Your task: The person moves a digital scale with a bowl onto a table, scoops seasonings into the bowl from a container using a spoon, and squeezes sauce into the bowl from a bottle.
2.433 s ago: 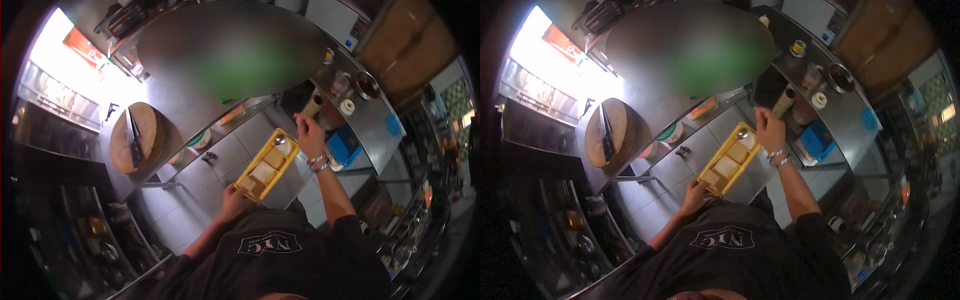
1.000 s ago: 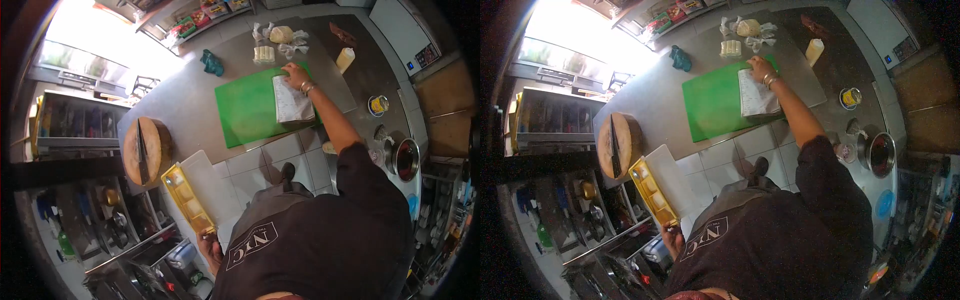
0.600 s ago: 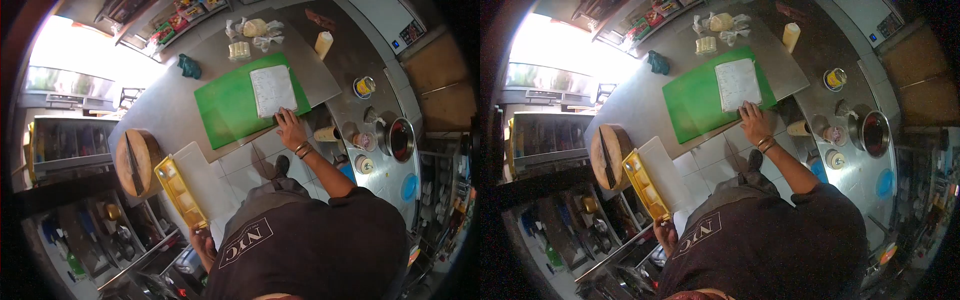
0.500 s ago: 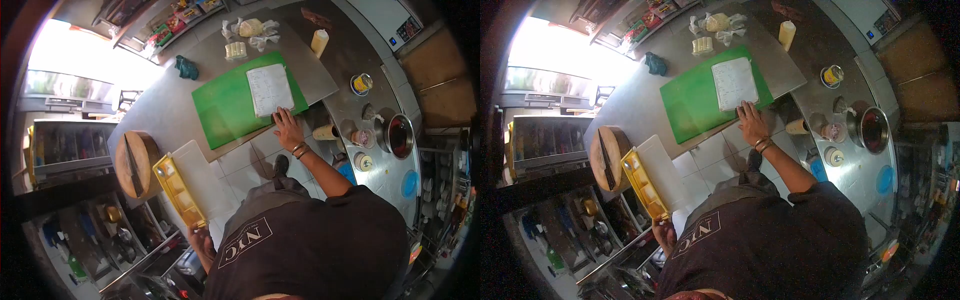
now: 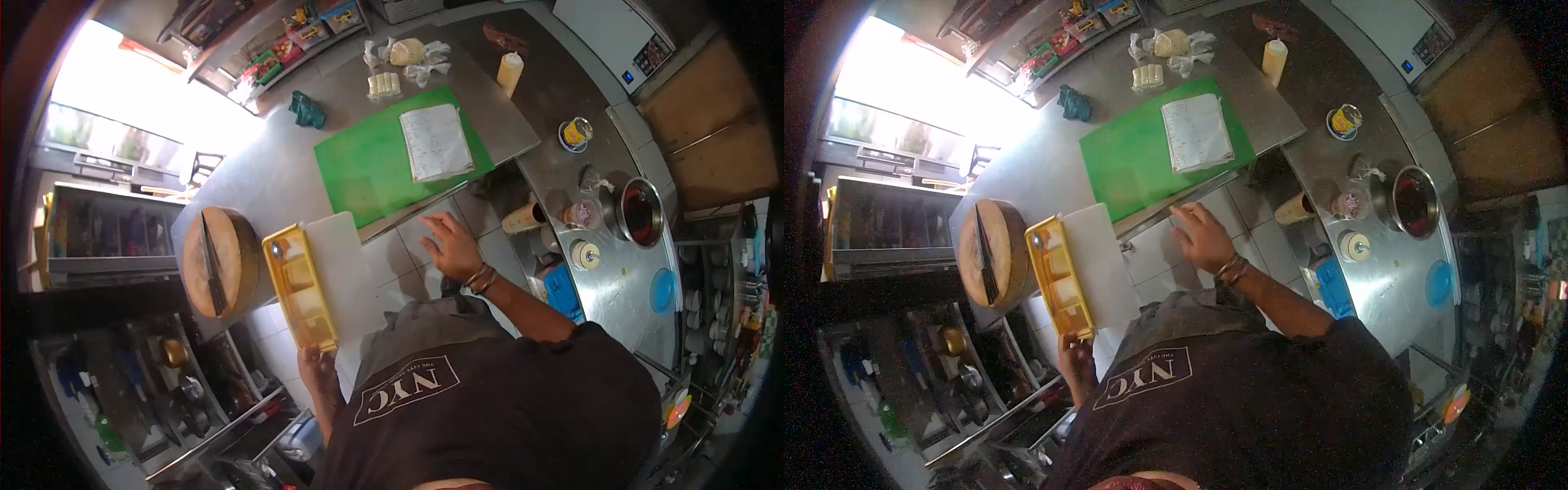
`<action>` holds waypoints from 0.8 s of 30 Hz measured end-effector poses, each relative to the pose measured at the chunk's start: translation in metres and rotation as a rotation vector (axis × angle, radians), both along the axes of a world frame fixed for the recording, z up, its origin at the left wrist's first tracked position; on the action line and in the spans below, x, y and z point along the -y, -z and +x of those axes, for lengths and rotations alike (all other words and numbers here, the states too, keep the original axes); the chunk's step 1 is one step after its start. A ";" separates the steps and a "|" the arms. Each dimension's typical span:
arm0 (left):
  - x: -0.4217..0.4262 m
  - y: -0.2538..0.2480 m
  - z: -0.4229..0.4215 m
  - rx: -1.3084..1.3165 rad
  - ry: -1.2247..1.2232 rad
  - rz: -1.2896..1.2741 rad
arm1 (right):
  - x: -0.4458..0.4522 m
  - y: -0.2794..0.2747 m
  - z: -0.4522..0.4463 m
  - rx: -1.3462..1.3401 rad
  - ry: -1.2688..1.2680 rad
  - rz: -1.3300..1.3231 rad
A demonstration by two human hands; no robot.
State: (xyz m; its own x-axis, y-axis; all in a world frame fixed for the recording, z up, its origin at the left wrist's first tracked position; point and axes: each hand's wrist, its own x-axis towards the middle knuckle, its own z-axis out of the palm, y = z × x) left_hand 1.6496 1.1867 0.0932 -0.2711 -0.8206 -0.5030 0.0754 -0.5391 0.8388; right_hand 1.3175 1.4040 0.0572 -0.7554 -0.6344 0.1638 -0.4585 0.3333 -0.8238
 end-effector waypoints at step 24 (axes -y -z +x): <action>0.018 0.030 0.007 -0.076 1.098 0.313 | 0.009 -0.070 0.298 -0.273 0.646 0.381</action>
State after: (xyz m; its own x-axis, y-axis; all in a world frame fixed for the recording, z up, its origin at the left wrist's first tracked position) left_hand 1.6564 1.1691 0.0629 -0.8027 0.0364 -0.5952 -0.5204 -0.5302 0.6694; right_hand 1.6158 1.3946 0.1274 -0.9572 -0.1347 0.2561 -0.2481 0.8377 -0.4866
